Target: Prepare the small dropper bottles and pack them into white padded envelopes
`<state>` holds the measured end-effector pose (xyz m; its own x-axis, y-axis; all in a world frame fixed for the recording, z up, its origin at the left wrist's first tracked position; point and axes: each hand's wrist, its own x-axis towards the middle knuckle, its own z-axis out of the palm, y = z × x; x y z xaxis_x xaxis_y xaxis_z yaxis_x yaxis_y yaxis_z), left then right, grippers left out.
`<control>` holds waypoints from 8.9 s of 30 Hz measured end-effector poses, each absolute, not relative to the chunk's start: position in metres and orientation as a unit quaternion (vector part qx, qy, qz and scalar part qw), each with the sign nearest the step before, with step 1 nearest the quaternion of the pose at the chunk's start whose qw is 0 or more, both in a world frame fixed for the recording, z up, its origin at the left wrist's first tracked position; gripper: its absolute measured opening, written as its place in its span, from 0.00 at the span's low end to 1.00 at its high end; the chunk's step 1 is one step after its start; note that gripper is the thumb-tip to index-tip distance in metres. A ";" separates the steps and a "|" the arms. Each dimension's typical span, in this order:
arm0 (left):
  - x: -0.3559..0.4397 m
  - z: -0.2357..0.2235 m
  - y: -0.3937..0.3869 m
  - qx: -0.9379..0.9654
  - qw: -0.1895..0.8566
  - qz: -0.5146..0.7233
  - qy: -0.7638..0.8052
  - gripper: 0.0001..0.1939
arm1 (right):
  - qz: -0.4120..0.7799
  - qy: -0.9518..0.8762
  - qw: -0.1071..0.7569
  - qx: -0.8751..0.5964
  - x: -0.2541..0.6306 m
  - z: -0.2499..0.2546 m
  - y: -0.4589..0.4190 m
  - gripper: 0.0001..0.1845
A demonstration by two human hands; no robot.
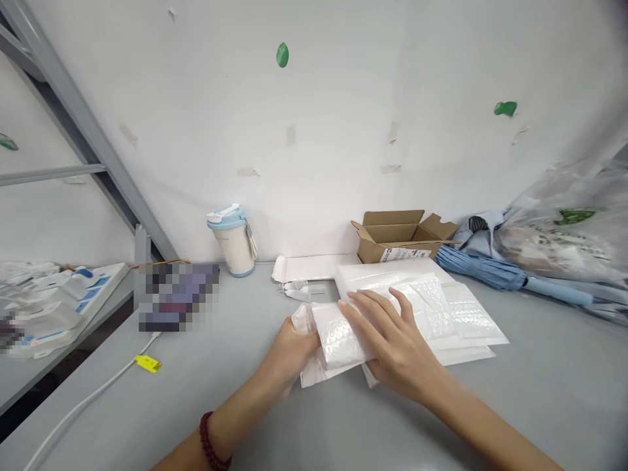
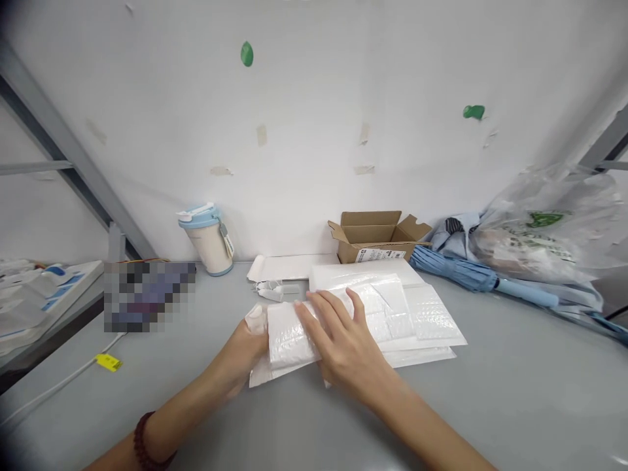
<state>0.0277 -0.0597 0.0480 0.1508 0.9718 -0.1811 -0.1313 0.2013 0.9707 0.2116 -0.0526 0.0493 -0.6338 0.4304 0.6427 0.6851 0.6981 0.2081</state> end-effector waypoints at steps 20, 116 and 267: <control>0.020 0.055 -0.074 0.640 0.382 0.485 0.458 0.09 | -0.272 -0.861 0.330 -0.275 0.208 0.050 -0.055 0.18; 0.014 0.022 -0.051 0.832 -0.076 0.425 0.350 0.25 | -0.326 -0.803 0.316 -0.387 0.230 0.059 -0.039 0.28; -0.019 0.050 -0.031 0.588 0.453 0.458 0.489 0.14 | -0.038 -0.856 0.295 -0.424 0.210 0.043 -0.060 0.31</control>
